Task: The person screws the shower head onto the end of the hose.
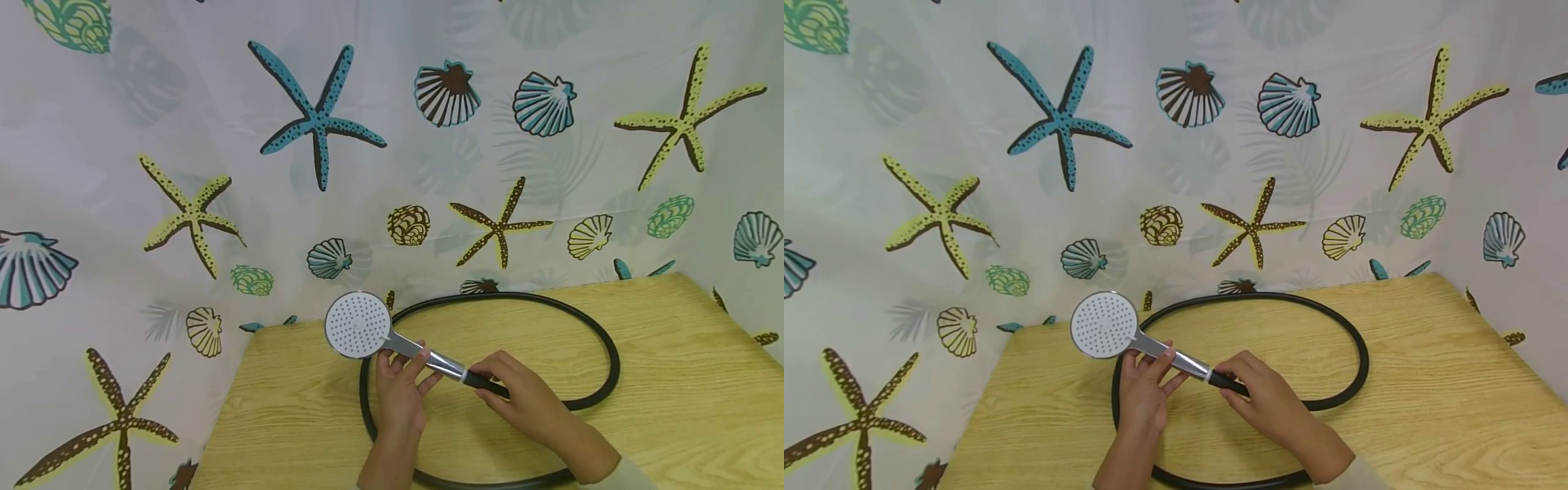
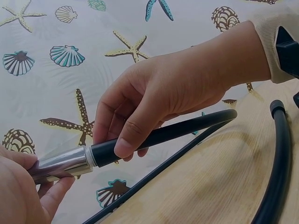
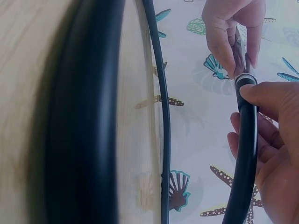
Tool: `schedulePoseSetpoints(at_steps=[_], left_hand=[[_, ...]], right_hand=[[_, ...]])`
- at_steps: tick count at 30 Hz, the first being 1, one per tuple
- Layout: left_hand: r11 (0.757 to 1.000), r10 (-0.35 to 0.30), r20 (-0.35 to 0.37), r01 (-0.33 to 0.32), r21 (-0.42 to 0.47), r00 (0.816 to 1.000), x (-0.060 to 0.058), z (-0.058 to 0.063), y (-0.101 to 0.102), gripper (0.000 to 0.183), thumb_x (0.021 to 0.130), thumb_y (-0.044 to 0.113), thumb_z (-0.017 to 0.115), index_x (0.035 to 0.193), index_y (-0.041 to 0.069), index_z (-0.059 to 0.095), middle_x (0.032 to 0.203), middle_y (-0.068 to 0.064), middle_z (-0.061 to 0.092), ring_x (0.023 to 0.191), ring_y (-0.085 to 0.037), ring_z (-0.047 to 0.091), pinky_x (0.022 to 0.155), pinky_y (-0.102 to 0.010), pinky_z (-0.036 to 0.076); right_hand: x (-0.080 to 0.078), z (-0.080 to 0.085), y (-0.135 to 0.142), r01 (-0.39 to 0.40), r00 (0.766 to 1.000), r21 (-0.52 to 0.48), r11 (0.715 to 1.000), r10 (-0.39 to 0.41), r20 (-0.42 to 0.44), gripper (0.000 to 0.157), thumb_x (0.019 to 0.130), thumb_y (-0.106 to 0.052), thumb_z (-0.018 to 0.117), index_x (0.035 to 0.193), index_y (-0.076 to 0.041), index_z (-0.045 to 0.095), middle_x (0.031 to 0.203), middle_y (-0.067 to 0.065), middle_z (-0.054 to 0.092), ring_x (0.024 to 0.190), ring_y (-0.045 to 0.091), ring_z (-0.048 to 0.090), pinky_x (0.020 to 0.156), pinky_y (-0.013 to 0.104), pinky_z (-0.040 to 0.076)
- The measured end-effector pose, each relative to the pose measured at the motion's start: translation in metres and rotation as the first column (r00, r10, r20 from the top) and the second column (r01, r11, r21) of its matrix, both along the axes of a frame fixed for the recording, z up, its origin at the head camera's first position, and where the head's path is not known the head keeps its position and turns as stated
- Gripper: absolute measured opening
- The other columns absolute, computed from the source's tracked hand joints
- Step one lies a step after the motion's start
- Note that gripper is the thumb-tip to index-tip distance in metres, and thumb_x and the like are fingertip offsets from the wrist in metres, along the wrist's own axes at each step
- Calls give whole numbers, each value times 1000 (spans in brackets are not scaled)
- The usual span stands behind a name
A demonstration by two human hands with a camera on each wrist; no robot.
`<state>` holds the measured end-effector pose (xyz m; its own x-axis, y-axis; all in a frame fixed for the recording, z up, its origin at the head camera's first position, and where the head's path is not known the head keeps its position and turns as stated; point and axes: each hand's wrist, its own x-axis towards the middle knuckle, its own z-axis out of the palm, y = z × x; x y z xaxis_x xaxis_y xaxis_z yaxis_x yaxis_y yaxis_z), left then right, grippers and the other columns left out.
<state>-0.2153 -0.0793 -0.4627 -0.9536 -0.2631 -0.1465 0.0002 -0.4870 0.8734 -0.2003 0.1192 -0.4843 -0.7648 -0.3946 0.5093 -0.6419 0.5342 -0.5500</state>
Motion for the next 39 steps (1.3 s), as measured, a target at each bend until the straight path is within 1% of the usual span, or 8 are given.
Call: schedulePoseSetpoints(at_steps=[5, 9, 13, 19, 25, 31, 36, 39], left_hand=[[1000, 0, -3, 0, 2, 1000, 0, -1, 0, 47, 83, 5, 74, 121, 15, 48, 116, -11, 60, 101, -21, 68, 78, -46, 62], [1000, 1, 0, -1, 3, 1000, 0, -1, 1, 47, 83, 5, 74, 122, 14, 48, 117, -12, 59, 100, -20, 69, 78, -47, 62], [1000, 1, 1, -1, 7, 1000, 0, -1, 1, 50, 83, 5, 74, 124, 13, 47, 118, -13, 59, 101, -21, 68, 77, -47, 62], [1000, -2, 2, 2, 16, 1000, 0, 0, 0, 49, 84, 4, 73, 124, 13, 47, 118, -13, 59, 101, -21, 68, 77, -47, 62], [1000, -3, 3, 3, 18, 1000, 0, 0, 0, 48, 84, 3, 73, 123, 13, 47, 118, -13, 58, 100, -20, 69, 78, -47, 61], [1000, 0, 2, 0, 14, 1000, 0, 0, 0, 48, 84, 2, 72, 123, 11, 46, 117, -13, 59, 100, -21, 68, 77, -46, 62], [1000, 4, 2, -4, 19, 1000, 0, 0, 0, 48, 84, 2, 72, 123, 10, 46, 116, -13, 60, 100, -22, 68, 76, -45, 62], [1000, 3, -1, -3, 17, 1000, 0, -1, -1, 48, 84, 2, 72, 123, 11, 47, 116, -13, 60, 101, -24, 68, 77, -46, 62]], right_hand=[[1, 0, 1, -5, 1000, 9, 1000, 5, 3, 34, 86, -12, 73, 116, -19, 60, 108, -13, 58, 98, 0, 62, 86, 26, 59], [1, 0, 1, -3, 1000, 13, 1000, 3, 2, 33, 86, -12, 72, 117, -18, 61, 107, -13, 59, 97, 0, 62, 86, 24, 59], [1, 1, 0, -7, 1000, 11, 1000, 6, 6, 31, 88, -12, 71, 117, -16, 61, 106, -12, 60, 96, 0, 62, 84, 25, 60], [2, 1, 0, 4, 999, 24, 1000, -5, 37, 29, 91, -16, 68, 120, -17, 62, 106, -12, 61, 91, -1, 60, 78, 28, 59], [2, 1, 1, 17, 999, 45, 999, -19, 42, 29, 93, -20, 65, 122, -17, 63, 106, -12, 62, 84, -3, 54, 70, 21, 55], [2, 1, 0, 14, 999, 57, 998, -16, 34, 29, 96, -21, 62, 124, -16, 63, 108, -11, 63, 84, -3, 53, 69, 18, 53], [2, 0, 0, 11, 1000, 43, 999, -12, 24, 32, 94, -19, 64, 125, -13, 62, 108, -10, 62, 83, -2, 54, 69, 21, 54], [2, -1, -1, 18, 999, 42, 999, -19, 27, 37, 92, -20, 66, 128, -14, 59, 111, -9, 61, 86, 0, 56, 72, 23, 57]])
